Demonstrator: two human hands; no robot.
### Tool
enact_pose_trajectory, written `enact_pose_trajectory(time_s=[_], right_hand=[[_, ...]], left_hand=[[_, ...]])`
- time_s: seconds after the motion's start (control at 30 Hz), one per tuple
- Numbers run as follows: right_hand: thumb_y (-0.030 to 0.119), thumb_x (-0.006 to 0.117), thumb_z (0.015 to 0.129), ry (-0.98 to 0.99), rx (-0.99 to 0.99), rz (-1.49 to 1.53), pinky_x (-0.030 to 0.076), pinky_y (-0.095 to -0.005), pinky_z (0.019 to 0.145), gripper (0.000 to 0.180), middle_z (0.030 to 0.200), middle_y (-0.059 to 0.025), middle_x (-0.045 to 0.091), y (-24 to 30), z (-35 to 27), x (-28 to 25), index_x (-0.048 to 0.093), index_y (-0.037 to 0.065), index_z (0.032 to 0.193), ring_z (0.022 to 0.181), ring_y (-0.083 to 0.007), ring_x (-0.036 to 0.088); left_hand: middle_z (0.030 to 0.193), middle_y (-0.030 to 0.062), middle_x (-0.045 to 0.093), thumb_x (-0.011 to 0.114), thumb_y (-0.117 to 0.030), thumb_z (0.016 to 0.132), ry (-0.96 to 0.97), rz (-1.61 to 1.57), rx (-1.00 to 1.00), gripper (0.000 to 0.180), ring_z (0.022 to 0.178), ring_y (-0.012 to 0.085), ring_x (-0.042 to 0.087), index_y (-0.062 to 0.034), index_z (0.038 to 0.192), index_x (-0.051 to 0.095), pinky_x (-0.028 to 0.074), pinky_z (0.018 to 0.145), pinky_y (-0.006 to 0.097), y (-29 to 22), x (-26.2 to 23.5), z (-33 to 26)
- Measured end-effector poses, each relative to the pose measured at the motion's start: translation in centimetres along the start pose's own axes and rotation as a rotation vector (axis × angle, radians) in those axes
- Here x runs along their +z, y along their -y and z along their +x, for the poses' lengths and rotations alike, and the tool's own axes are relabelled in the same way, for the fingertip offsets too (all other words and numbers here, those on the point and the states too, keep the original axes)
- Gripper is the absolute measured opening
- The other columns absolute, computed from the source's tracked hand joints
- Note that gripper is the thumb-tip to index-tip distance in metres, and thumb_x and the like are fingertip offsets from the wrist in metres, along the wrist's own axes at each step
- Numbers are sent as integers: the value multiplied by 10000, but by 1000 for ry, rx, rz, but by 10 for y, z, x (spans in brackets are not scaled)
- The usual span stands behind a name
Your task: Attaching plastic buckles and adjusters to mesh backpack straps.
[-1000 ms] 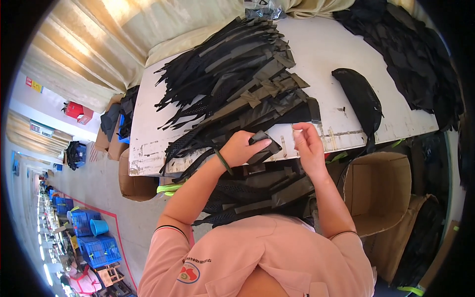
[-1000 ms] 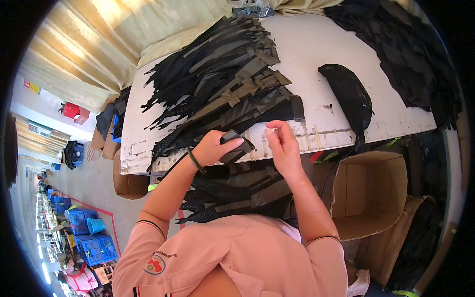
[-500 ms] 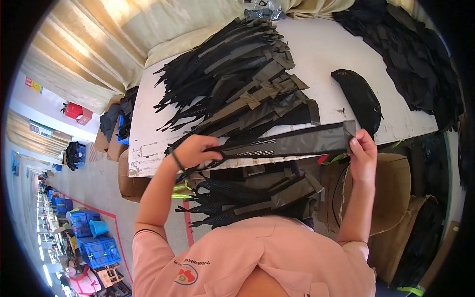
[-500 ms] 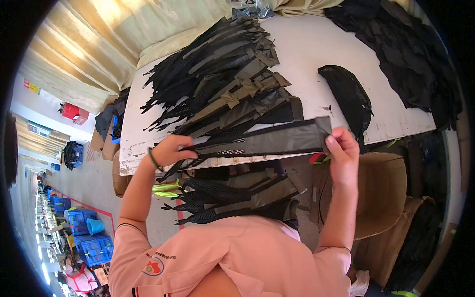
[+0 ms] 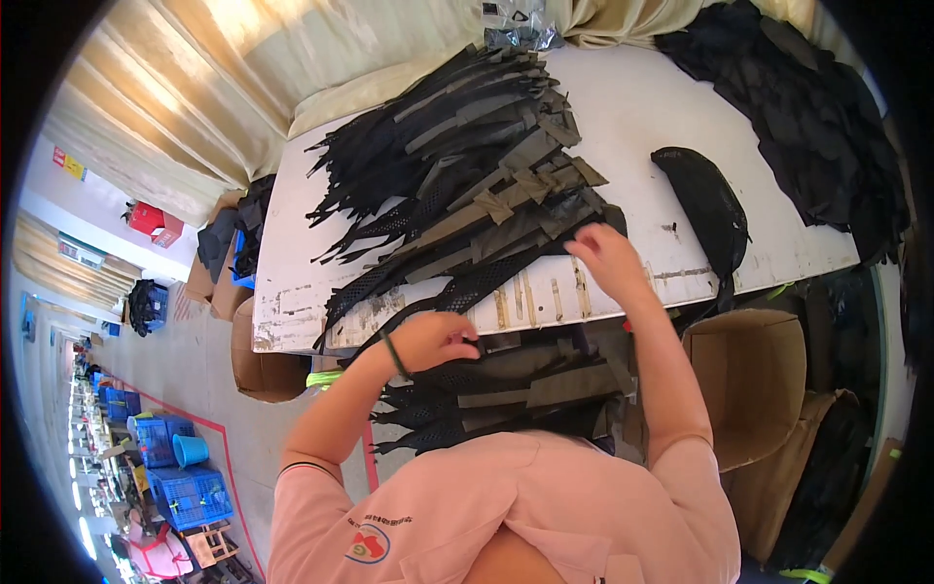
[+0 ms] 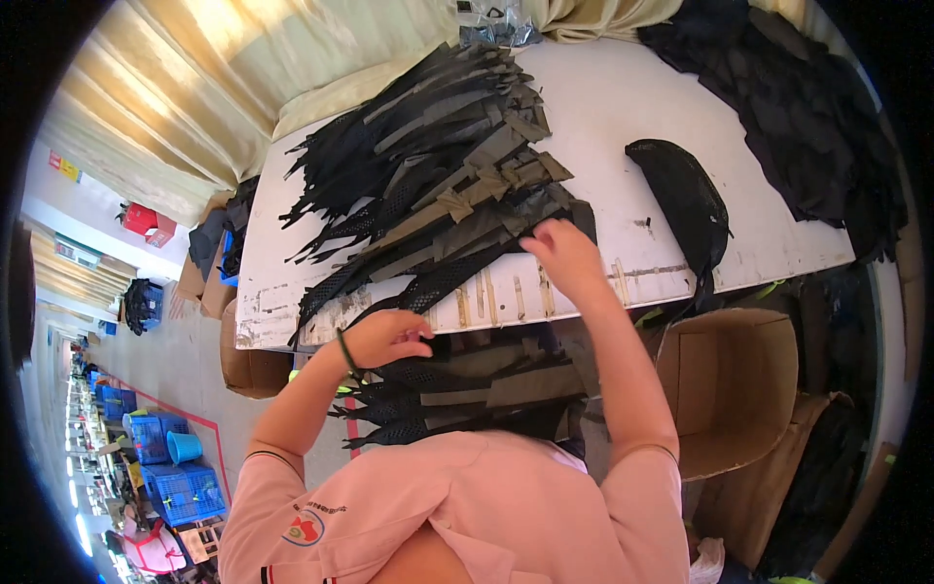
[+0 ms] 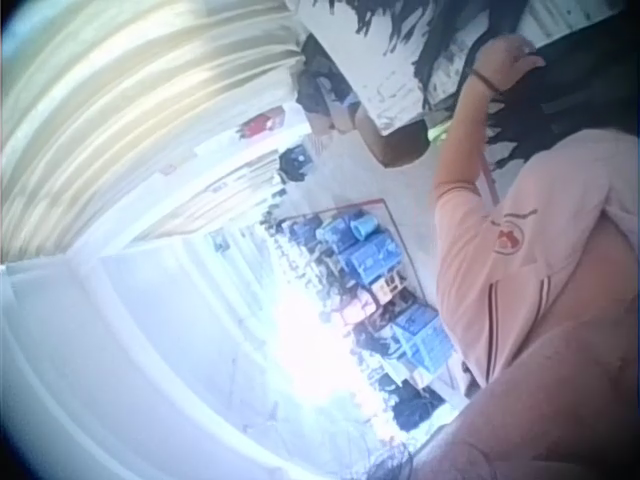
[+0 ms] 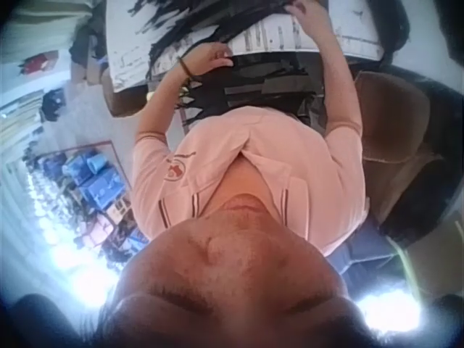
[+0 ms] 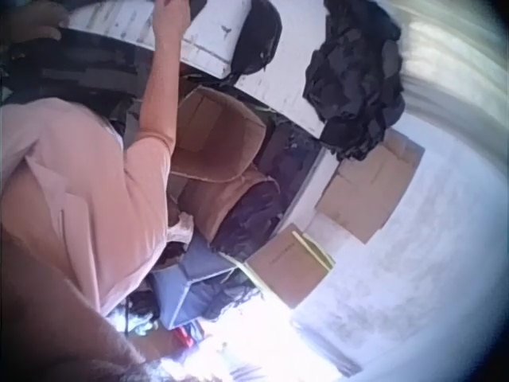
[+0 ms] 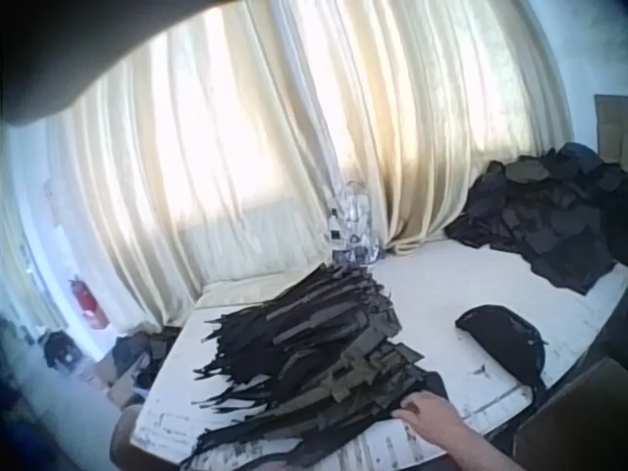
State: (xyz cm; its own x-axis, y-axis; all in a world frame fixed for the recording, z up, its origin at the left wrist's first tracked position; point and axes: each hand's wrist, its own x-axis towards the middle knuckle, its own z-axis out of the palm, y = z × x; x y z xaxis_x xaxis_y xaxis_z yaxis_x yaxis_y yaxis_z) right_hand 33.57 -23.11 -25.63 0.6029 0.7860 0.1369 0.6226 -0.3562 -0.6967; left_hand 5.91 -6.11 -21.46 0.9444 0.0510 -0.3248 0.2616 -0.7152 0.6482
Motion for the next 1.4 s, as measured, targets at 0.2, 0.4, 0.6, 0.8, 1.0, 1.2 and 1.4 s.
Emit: enact_pose_trajectory(time_s=[0.2, 0.4, 0.6, 0.8, 1.0, 1.2, 1.4], right_hand=[[373, 674, 818, -40, 97, -445, 494, -412, 779, 355, 901, -155, 630, -13, 70, 67, 633, 37, 923, 858, -333, 614], [134, 694, 819, 149, 8, 493, 436, -288, 621, 198, 728, -67, 558, 30, -18, 33, 530, 22, 825, 665, -131, 499], [113, 723, 792, 7, 37, 430, 450, -311, 643, 282, 781, -102, 584, 43, -80, 32, 527, 44, 983, 705, -208, 578], [61, 673, 788, -307, -255, -137, 460, -399, 690, 398, 866, -127, 613, 52, -80, 40, 495, 52, 1144, 774, -330, 595], [60, 642, 800, -265, -314, -143, 469, -403, 540, 283, 617, -97, 579, 51, -69, 34, 543, 87, 1063, 532, -293, 565], [139, 680, 801, -285, -470, -83, 454, -366, 539, 140, 633, -103, 574, 58, -48, 16, 560, 74, 768, 559, -281, 558], [136, 656, 809, -28, 144, 646, 391, -293, 562, 182, 645, -37, 532, 27, -50, 38, 539, 44, 704, 592, -132, 483]], left_hand=[[867, 98, 611, 709, -216, 829, -162, -96, 145, 247, 775, 205, 590, -67, 1014, 641, 476, 704, 311, 1, 19, 47], [1120, 128, 595, 683, -130, 818, -896, 103, 379, 280, 963, 291, 595, -47, 1077, 615, 486, 815, 370, -11, 3, 61], [830, 168, 641, 674, -166, 830, -456, -171, 376, 246, 758, 283, 628, 14, 981, 605, 484, 696, 335, -16, 18, 93], [783, 141, 640, 699, -225, 794, -506, -248, 199, 245, 677, 300, 596, -22, 861, 578, 470, 625, 352, -39, 23, 97], [711, 72, 562, 768, -148, 740, -386, -402, 81, 271, 632, 176, 521, -26, 787, 531, 444, 594, 303, -39, 18, 85], [712, 39, 511, 752, -63, 751, -454, -271, 308, 233, 626, 145, 490, -30, 759, 521, 419, 575, 284, -35, 22, 77], [734, 76, 525, 728, -53, 758, -500, -45, 450, 197, 663, 219, 530, -25, 781, 534, 443, 605, 323, -44, 26, 62]])
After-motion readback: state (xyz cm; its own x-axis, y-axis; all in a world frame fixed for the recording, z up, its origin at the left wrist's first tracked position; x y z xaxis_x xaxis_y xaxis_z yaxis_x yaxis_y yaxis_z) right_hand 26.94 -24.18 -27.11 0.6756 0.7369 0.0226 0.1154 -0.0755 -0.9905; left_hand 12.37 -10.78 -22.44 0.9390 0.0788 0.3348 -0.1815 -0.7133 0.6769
